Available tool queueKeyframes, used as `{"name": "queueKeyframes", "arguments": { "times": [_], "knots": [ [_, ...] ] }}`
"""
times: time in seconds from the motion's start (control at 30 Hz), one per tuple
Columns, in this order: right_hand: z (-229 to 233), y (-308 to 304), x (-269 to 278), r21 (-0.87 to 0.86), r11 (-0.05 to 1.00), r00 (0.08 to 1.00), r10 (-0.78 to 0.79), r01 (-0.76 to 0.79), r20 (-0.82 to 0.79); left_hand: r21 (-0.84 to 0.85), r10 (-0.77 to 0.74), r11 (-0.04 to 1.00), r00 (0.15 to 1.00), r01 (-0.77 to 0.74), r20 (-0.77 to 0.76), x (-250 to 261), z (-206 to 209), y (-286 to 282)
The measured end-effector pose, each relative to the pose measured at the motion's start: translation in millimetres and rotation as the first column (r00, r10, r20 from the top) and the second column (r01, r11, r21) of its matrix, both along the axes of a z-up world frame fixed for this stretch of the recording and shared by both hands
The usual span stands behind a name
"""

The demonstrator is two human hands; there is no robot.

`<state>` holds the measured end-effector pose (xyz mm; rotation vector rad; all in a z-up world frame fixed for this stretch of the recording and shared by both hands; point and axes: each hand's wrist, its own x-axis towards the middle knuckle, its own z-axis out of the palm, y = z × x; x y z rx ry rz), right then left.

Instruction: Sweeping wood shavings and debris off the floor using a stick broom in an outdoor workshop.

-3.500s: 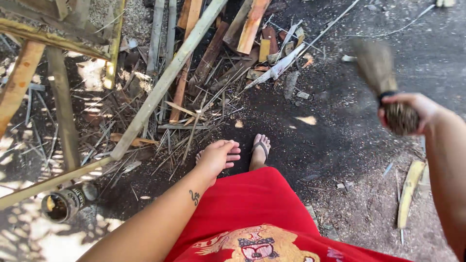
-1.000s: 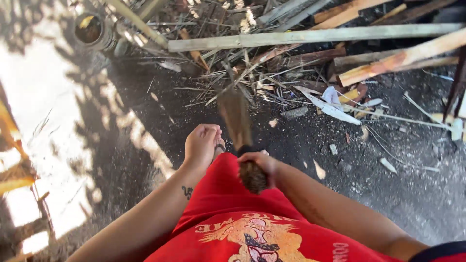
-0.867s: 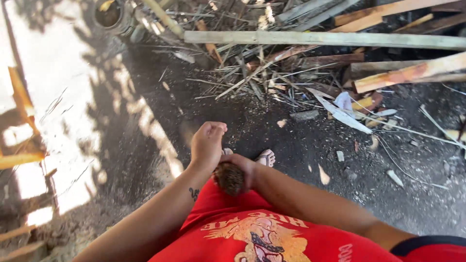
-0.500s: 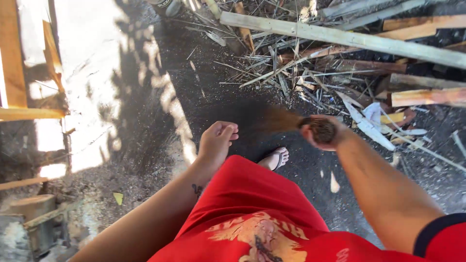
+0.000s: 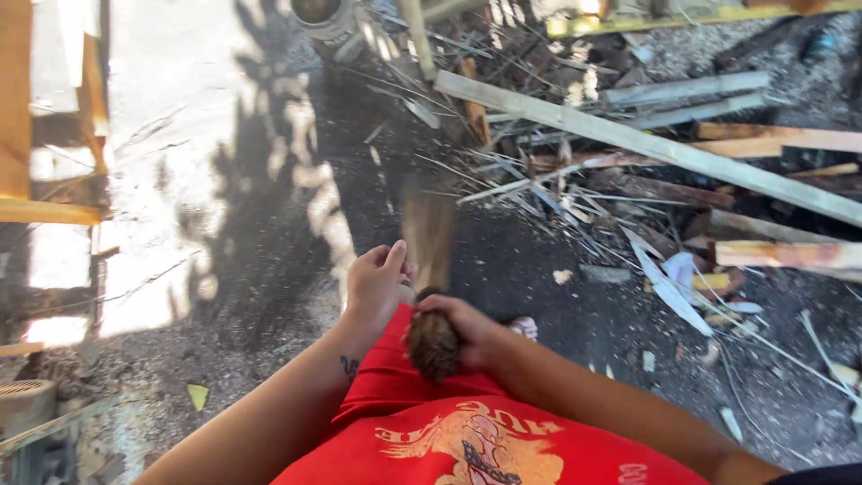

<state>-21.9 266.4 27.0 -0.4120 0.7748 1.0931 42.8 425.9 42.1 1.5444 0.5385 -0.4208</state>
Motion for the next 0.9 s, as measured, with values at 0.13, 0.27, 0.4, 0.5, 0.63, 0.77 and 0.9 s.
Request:
{"name": "queueKeyframes", "arguments": {
  "times": [0.13,0.27,0.4,0.5,0.63,0.77,0.9],
  "knots": [
    [-57.1,110.1,50.8,0.122,0.988,0.996,0.088,-0.091,0.03,0.063,0.035,0.997,0.999,-0.035,0.003,55.1,31.9,62.5],
    [-53.3,93.2,134.0,-0.127,0.976,0.984,0.176,-0.179,-0.036,0.046,0.047,0.998,0.998,-0.049,0.049,83.7,49.8,130.3],
    [-82.2,5.6,160.6,-0.038,0.979,0.973,-0.204,0.201,-0.108,0.012,0.09,0.996,0.995,-0.091,0.047,92.3,43.3,190.0],
    [-41.4,-2.2,157.8,-0.611,0.739,0.939,0.344,-0.284,-0.021,0.03,0.158,0.987,0.987,-0.159,0.006,98.4,34.4,205.6],
    [51.4,5.6,130.5,-0.351,0.936,0.999,-0.028,0.033,0.019,-0.013,0.154,0.988,0.985,-0.156,-0.083,93.5,35.8,215.9],
    [83.6,-21.8,115.6,-0.414,0.837,0.928,0.367,-0.357,-0.059,-0.065,0.038,0.996,0.974,-0.053,-0.222,104.2,38.3,194.1],
    [131.4,0.8,120.3,-0.388,0.75,0.809,0.587,-0.536,0.018,-0.053,0.012,0.998,0.883,-0.042,-0.469,111.0,113.1,164.1]
  ]
}}
